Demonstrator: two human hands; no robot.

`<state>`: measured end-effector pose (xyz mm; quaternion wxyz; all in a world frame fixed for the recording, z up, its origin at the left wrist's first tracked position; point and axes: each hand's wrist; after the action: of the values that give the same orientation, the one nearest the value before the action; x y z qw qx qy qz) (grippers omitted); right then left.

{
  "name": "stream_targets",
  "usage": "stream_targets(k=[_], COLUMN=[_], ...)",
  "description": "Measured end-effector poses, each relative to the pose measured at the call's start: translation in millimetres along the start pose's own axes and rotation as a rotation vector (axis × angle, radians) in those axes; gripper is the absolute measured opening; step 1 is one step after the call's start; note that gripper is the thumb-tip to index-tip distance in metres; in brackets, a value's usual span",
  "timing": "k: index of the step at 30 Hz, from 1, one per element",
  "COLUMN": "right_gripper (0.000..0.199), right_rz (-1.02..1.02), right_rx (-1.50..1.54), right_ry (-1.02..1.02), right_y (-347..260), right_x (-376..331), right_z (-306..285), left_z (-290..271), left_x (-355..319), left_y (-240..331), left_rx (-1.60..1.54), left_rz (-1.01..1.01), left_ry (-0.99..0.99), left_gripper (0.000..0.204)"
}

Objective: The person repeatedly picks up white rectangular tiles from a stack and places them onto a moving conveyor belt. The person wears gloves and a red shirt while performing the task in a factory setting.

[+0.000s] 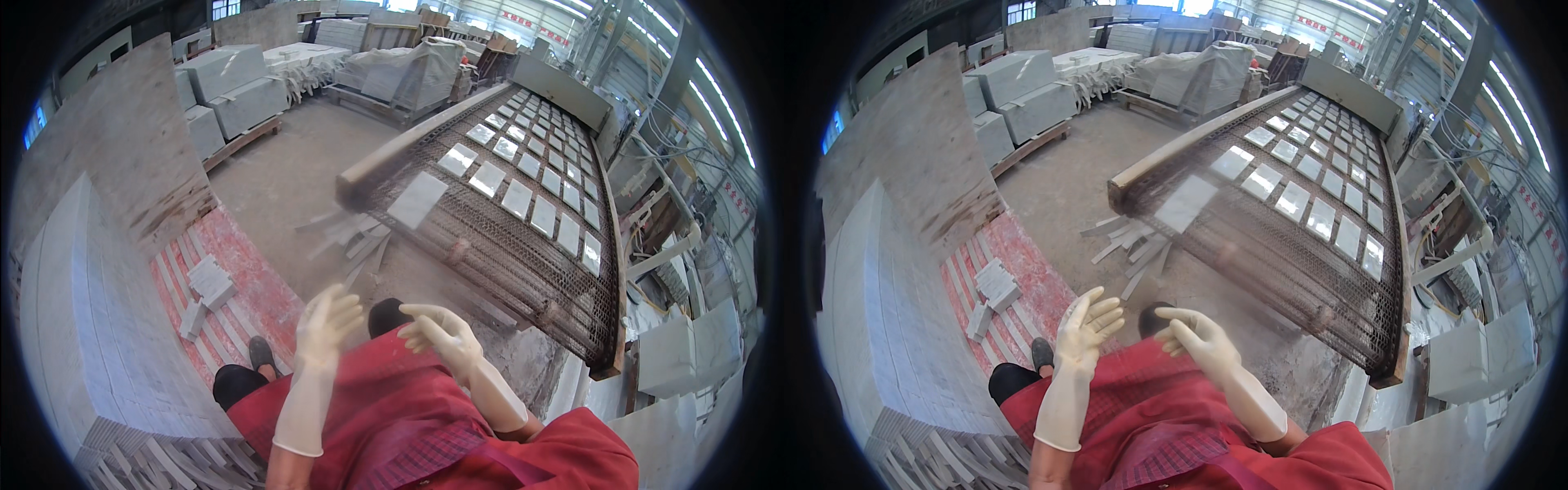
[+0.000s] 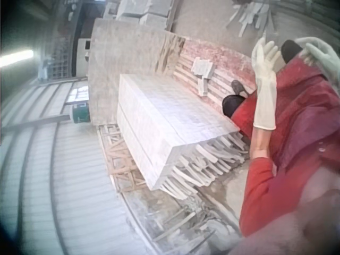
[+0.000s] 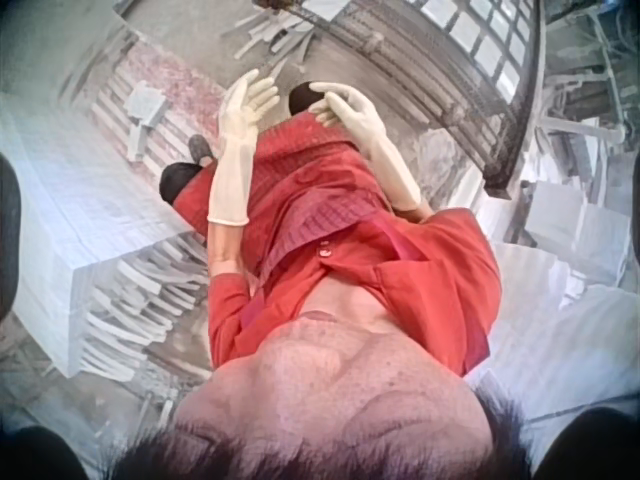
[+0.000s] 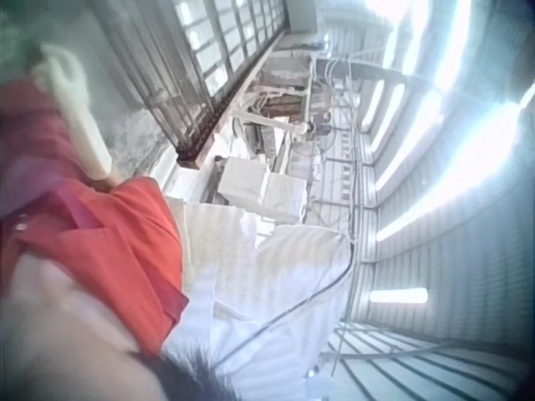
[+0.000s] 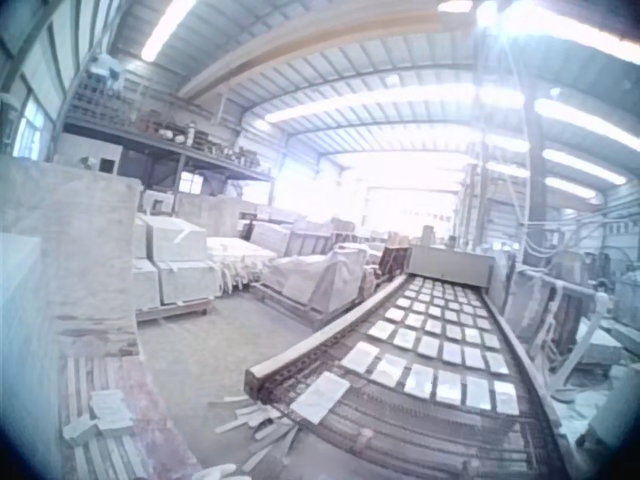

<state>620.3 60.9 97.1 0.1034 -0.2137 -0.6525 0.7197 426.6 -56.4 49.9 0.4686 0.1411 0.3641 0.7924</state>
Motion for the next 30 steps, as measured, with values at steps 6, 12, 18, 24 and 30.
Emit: stream_targets(k=[6, 12, 18, 24, 30], right_gripper=[0.034, 0.034, 0.035, 0.037, 0.033], right_rz=[0.18, 0.3, 0.552, 0.769, 0.803], right_rx=[-0.131, -0.167, -0.073, -0.001, -0.012], right_ry=[-0.052, -0.153, -0.133, -0.068, 0.024], right_y=[22, 54, 96, 148, 211], right_x=[22, 79, 146, 199, 226], right_z=[7, 19, 52, 68, 70], left_z=[-58, -171, -358, -521, -610], left_x=[-20, -8, 32, 83, 128], left_y=[40, 93, 87, 122, 126], left_rx=[0.351, 0.601, 1.252, 1.662, 1.88], left_rz=[0.02, 0.132, -0.333, -0.887, -0.957], left_ry=[0.035, 0.16, 0.452, 0.704, 0.79], left_gripper=[0.028, 0.03, 0.052, 0.065, 0.082])
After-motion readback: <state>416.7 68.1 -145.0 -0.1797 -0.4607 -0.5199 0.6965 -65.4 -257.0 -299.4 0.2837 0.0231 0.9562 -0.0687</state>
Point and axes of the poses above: each hand's wrist, its own x-axis towards the middle knuckle, its own z-axis out of the palm, y = z × x, and after that the axes turned 13 degrees about -y, right-handed
